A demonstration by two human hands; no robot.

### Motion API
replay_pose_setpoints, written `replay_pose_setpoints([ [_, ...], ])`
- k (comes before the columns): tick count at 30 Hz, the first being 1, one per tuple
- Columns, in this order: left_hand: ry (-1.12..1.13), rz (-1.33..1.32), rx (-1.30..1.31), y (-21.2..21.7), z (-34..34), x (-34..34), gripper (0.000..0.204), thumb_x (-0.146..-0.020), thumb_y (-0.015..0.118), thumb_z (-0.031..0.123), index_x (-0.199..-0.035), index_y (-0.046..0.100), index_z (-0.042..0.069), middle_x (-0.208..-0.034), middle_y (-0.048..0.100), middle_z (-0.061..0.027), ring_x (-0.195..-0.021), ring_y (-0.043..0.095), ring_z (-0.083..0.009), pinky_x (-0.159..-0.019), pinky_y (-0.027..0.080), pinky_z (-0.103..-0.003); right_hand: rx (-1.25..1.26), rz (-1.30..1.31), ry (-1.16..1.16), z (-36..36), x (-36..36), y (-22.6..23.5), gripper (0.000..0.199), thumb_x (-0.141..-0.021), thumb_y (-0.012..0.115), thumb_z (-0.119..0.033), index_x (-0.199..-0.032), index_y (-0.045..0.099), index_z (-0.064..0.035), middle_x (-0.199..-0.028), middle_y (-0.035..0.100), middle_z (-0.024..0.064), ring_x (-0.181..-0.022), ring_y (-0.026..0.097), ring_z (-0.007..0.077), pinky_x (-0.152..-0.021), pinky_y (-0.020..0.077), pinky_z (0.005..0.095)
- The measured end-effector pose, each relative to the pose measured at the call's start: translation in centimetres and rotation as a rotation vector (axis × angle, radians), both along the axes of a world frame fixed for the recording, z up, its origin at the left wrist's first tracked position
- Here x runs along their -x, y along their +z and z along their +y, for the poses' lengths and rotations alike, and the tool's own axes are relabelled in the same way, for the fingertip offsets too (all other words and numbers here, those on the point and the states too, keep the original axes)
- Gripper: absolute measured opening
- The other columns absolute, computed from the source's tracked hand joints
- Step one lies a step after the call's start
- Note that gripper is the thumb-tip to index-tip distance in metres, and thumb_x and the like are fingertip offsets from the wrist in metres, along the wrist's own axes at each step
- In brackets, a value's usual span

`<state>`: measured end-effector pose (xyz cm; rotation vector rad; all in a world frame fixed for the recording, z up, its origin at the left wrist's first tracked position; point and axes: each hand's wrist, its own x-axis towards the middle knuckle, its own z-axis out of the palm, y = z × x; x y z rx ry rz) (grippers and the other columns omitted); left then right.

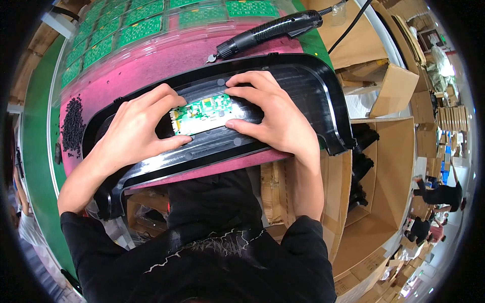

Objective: Installing circuit boards into black plastic components using an electric screwdriver.

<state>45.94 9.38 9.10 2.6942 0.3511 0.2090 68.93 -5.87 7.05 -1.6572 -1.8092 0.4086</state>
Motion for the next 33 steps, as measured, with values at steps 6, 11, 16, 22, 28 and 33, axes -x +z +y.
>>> replay_pose_setpoints([
  [6,-0.045,-0.019,-0.074,0.1,0.1,0.3,0.053,-0.077,0.079,0.035,-0.114,0.060,0.002,-0.106,0.058,-0.0101,-0.092,0.066,-0.0313,-0.070,0.054,-0.040,-0.003,-0.018,0.014,0.3,0.1,0.6,0.048,-0.069,0.082,-0.011,-0.114,0.066,0.0007,-0.123,0.061,0.0116,-0.117,0.055,0.0324,-0.101,0.0446,0.0394],
  [11,-0.059,-0.110,0.031,0.9,0.5,0.7,0.053,-0.083,0.075,0.039,-0.117,0.059,0.000,-0.103,0.059,-0.0129,-0.088,0.066,-0.0334,-0.071,0.055,-0.042,-0.010,0.081,-0.042,0.0,0.8,1.3,0.048,-0.067,0.083,-0.007,-0.111,0.066,0.0011,-0.120,0.063,0.0134,-0.115,0.057,0.0311,-0.100,0.0443,0.0389],
  [16,0.335,-0.454,-0.002,4.6,5.4,4.6,0.021,-0.088,0.070,0.016,-0.099,0.068,-0.002,-0.084,0.070,-0.0133,-0.076,0.069,-0.0248,-0.070,0.055,-0.036,-0.191,0.376,-0.301,-1.0,-1.0,0.5,0.005,-0.095,0.059,-0.003,-0.091,0.060,0.0001,-0.106,0.065,0.0067,-0.095,0.058,0.0131,-0.091,0.0441,0.0274],
  [22,0.737,0.056,-0.187,1.8,13.9,13.3,0.022,-0.077,0.074,0.012,-0.094,0.070,-0.002,-0.092,0.072,-0.0200,-0.091,0.069,-0.0361,-0.081,0.054,-0.043,-0.300,0.218,-0.508,0.0,-8.0,3.0,0.037,-0.097,0.057,-0.005,-0.134,0.050,-0.0034,-0.124,0.060,0.0083,-0.110,0.056,0.0156,-0.096,0.0441,0.0291],
  [28,0.691,0.195,-0.087,0.7,15.3,15.7,0.046,-0.058,0.083,0.006,-0.100,0.067,-0.003,-0.095,0.070,-0.0200,-0.093,0.067,-0.0366,-0.081,0.054,-0.042,0.223,0.184,-0.595,4.6,-10.4,7.0,0.055,-0.092,0.069,-0.024,-0.143,0.050,-0.0168,-0.134,0.054,0.0109,-0.118,0.055,0.0192,-0.101,0.0439,0.0323],
  [33,0.696,0.098,-0.045,-1.9,17.7,17.5,0.036,-0.055,0.076,-0.012,-0.088,0.064,-0.003,-0.076,0.064,-0.0143,-0.072,0.063,-0.0280,-0.067,0.052,-0.039,-0.137,0.315,-0.749,9.2,-9.0,5.0,0.043,-0.081,0.073,-0.009,-0.117,0.053,0.0007,-0.100,0.061,0.0135,-0.080,0.064,0.0190,-0.065,0.0556,0.0301],
])
